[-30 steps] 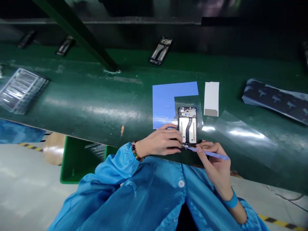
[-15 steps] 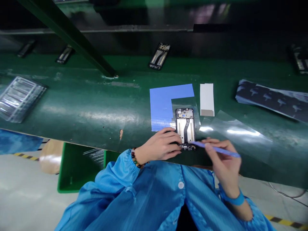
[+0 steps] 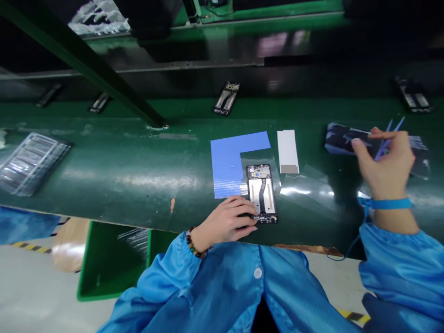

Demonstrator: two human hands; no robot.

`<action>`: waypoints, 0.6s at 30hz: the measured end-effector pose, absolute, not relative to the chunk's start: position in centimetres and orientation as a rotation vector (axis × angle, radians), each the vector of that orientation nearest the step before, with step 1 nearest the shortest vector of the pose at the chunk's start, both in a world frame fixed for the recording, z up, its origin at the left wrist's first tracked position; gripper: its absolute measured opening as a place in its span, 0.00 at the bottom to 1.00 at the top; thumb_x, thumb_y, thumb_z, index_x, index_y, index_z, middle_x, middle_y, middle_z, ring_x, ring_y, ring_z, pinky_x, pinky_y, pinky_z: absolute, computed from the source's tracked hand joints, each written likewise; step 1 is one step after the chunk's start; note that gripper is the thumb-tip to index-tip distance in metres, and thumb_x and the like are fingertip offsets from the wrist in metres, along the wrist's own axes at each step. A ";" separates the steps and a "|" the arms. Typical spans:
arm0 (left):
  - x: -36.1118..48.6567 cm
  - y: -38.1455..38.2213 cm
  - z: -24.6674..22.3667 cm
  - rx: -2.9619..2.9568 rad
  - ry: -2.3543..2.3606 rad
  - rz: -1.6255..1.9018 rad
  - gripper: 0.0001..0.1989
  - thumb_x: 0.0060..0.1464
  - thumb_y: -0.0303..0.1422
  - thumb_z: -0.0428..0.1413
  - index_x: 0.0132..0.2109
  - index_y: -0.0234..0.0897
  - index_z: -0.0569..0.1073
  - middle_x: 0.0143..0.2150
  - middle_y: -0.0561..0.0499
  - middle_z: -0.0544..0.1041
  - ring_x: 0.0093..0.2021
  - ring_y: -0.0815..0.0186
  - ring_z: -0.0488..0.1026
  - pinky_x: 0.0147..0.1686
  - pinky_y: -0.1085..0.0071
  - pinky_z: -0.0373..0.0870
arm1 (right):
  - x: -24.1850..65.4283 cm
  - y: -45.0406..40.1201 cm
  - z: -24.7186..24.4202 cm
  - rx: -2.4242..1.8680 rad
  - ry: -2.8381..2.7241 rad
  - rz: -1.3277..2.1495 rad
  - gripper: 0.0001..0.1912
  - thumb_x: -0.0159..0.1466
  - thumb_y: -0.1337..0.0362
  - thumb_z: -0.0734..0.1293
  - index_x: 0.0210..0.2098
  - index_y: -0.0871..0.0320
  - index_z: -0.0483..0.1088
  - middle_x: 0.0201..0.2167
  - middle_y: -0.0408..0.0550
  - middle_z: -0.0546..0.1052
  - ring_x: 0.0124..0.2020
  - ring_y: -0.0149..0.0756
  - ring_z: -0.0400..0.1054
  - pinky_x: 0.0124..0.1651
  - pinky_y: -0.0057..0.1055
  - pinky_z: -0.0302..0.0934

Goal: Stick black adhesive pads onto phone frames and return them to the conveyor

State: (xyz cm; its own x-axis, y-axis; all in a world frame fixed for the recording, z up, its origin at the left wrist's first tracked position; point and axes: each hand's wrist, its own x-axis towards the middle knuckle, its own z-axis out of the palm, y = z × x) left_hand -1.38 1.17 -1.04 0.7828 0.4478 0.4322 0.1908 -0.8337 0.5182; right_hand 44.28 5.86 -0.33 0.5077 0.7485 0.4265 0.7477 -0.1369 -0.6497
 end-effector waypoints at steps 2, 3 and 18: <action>-1.4 1.2 -1.1 2.500 0.490 0.785 0.03 0.69 0.33 0.67 0.45 0.40 0.85 0.52 0.50 0.89 0.60 0.61 0.83 0.62 0.60 0.78 | 45.6 7.0 -2.3 -1.940 -1.202 0.033 0.25 0.62 0.56 0.83 0.53 0.54 0.75 0.62 0.62 0.83 0.67 0.50 0.78 0.69 0.44 0.66; -1.4 1.2 -1.1 2.489 0.497 0.786 0.03 0.69 0.33 0.68 0.45 0.40 0.85 0.52 0.50 0.89 0.61 0.61 0.83 0.61 0.60 0.79 | 46.1 7.3 -3.1 -1.970 -1.194 0.037 0.26 0.62 0.55 0.83 0.53 0.54 0.74 0.62 0.62 0.83 0.68 0.50 0.78 0.69 0.44 0.65; -1.5 1.1 -1.2 2.459 0.518 0.776 0.04 0.71 0.34 0.65 0.48 0.41 0.85 0.53 0.48 0.89 0.60 0.60 0.85 0.60 0.59 0.80 | 46.7 8.1 -3.5 -2.040 -1.181 -0.045 0.20 0.63 0.57 0.81 0.49 0.57 0.77 0.50 0.58 0.86 0.46 0.43 0.79 0.59 0.43 0.66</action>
State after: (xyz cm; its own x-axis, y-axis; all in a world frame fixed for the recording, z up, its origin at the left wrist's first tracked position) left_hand -1.48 1.13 -1.24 0.7645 0.4892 0.4199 0.2003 -0.7993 0.5666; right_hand 46.65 8.14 -3.54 0.5709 0.7267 0.3821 0.7538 -0.2796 -0.5946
